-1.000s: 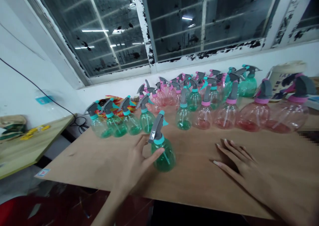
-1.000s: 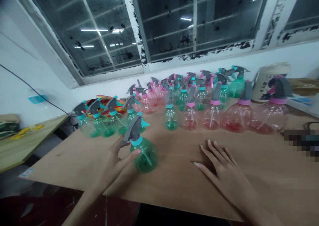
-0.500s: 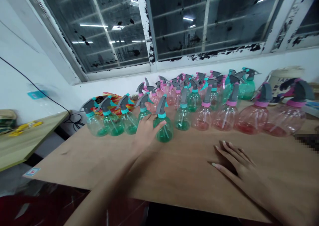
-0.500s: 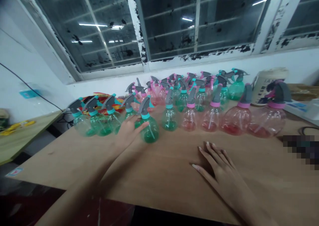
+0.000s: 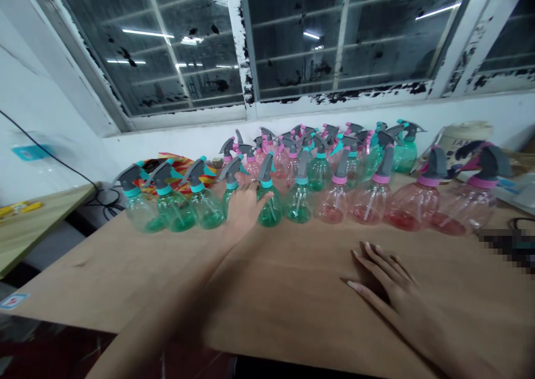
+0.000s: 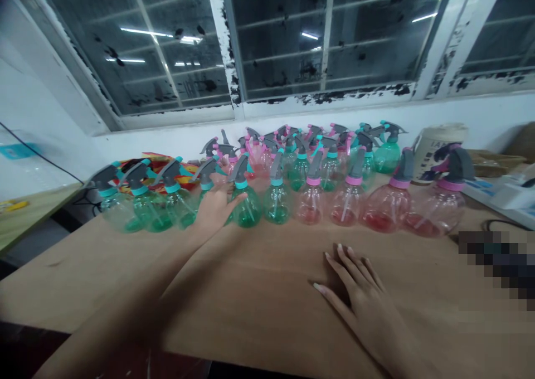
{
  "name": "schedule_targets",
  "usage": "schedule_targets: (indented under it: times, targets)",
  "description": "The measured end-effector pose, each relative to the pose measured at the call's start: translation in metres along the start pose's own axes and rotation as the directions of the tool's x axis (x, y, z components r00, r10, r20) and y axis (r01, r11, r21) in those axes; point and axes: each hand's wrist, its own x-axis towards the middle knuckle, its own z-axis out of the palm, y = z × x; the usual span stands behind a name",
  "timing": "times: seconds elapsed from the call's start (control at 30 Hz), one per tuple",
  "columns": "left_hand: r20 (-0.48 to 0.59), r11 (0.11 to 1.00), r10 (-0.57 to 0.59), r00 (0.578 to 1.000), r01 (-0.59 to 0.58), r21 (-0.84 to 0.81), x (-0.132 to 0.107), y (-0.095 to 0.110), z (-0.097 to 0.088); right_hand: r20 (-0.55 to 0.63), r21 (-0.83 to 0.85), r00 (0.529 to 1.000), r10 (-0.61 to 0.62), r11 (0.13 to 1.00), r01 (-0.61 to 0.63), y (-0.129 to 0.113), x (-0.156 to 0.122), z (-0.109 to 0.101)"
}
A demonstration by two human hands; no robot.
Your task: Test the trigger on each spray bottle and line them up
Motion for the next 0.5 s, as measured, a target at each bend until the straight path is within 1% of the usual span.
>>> schedule_targets:
  times: [0.1, 0.17, 0.23, 0.3, 0.37, 0.43, 0.5]
  targets:
    - [-0.011, 1.000, -0.017, 1.000, 0.017, 0.006, -0.003, -0.001, 0.001, -0.007, 0.001, 1.000, -0.002, 1.000, 0.002, 0.000, 0.000, 0.000]
    - [-0.030, 1.000, -0.008, 1.000, 0.009, 0.001, -0.009, -0.002, 0.000, -0.008, 0.001, 1.000, -0.004, 1.000, 0.004, -0.001, 0.000, -0.001]
    - [-0.076, 1.000, 0.029, 0.997, -0.030, -0.005, -0.021, -0.004, -0.003, -0.009, 0.002, 1.000, -0.007, 1.000, 0.007, -0.001, 0.000, -0.001]
    - [-0.147, 0.996, 0.082, 0.986, -0.084, -0.004, -0.036, -0.004, -0.006, -0.008, 0.004, 1.000, -0.009, 1.000, 0.009, -0.001, 0.000, 0.000]
    - [-0.181, 0.994, 0.100, 0.978, -0.105, -0.018, -0.051, -0.001, -0.008, -0.003, 0.003, 1.000, -0.007, 1.000, 0.007, -0.001, 0.000, 0.000]
    - [-0.156, 0.985, 0.142, 0.978, -0.154, -0.073, -0.060, 0.007, -0.010, -0.003, 0.002, 1.000, -0.004, 1.000, 0.004, -0.001, 0.001, 0.000]
    - [-0.092, 0.965, 0.203, 0.975, -0.215, -0.147, -0.061, 0.020, -0.009, 0.001, 0.004, 1.000, 0.003, 1.000, -0.003, -0.002, 0.002, -0.001]
